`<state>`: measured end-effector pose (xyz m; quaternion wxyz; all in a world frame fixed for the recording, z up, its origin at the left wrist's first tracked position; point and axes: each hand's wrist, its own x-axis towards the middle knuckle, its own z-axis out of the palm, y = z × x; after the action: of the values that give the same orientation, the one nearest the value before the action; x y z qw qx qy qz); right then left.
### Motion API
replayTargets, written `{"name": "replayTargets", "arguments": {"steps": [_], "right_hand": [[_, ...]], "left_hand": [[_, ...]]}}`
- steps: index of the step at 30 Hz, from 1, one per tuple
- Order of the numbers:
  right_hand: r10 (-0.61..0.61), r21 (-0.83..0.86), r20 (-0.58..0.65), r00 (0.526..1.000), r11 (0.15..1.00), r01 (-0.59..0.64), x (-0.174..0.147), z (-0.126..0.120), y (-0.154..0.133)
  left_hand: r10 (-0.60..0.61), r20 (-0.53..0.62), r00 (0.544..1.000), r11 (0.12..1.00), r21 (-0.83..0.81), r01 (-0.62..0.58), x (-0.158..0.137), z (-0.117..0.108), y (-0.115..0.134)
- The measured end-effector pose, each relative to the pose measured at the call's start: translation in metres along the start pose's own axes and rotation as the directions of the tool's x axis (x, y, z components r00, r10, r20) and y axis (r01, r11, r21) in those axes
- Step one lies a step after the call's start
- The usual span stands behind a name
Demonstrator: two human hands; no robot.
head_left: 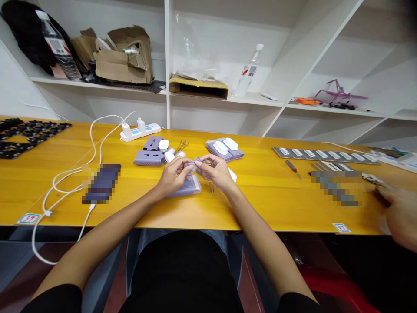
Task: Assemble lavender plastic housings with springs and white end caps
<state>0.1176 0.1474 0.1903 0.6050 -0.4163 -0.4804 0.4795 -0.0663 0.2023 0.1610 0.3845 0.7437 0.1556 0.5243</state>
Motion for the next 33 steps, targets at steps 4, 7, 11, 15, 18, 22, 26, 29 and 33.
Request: {"name": "replayTargets", "arguments": {"steps": [4,7,11,15,18,22,26,29,33], "right_hand": [[-0.018,-0.039,0.043,0.999,0.999,0.02,0.0,-0.008,0.001],[-0.025,0.049,0.115,0.993,0.999,0.02,0.002,-0.011,0.003],[-0.042,0.08,0.126,0.991,0.996,0.032,0.006,-0.014,0.007],[-0.062,0.07,0.135,0.989,0.996,0.053,0.007,-0.014,0.007],[-0.05,0.07,0.14,0.989,0.997,0.04,0.006,-0.014,0.005],[-0.042,0.083,0.136,0.99,0.996,0.03,0.005,-0.013,0.005],[-0.044,0.083,0.135,0.99,0.996,0.033,0.005,-0.012,0.005],[-0.04,0.091,0.141,0.989,0.995,0.027,0.004,-0.012,0.004],[-0.032,0.112,0.146,0.989,0.994,0.016,0.003,-0.011,0.002]], "left_hand": [[-0.089,-0.011,0.996,0.996,-0.024,0.089,0.0,0.001,-0.002],[-0.122,-0.072,0.99,0.992,0.016,0.124,0.0,-0.001,-0.002],[-0.108,-0.137,0.985,0.992,0.045,0.115,0.002,-0.004,-0.001],[-0.102,-0.154,0.983,0.992,0.063,0.113,0.003,-0.004,0.0],[-0.097,-0.156,0.983,0.991,0.074,0.11,0.003,-0.004,0.0],[-0.096,-0.151,0.984,0.991,0.077,0.109,0.002,-0.005,-0.001],[-0.098,-0.15,0.984,0.99,0.083,0.111,0.002,-0.005,-0.001],[-0.093,-0.148,0.985,0.991,0.078,0.105,0.002,-0.005,-0.001],[-0.092,-0.145,0.985,0.992,0.072,0.103,0.002,-0.005,-0.002]]}}
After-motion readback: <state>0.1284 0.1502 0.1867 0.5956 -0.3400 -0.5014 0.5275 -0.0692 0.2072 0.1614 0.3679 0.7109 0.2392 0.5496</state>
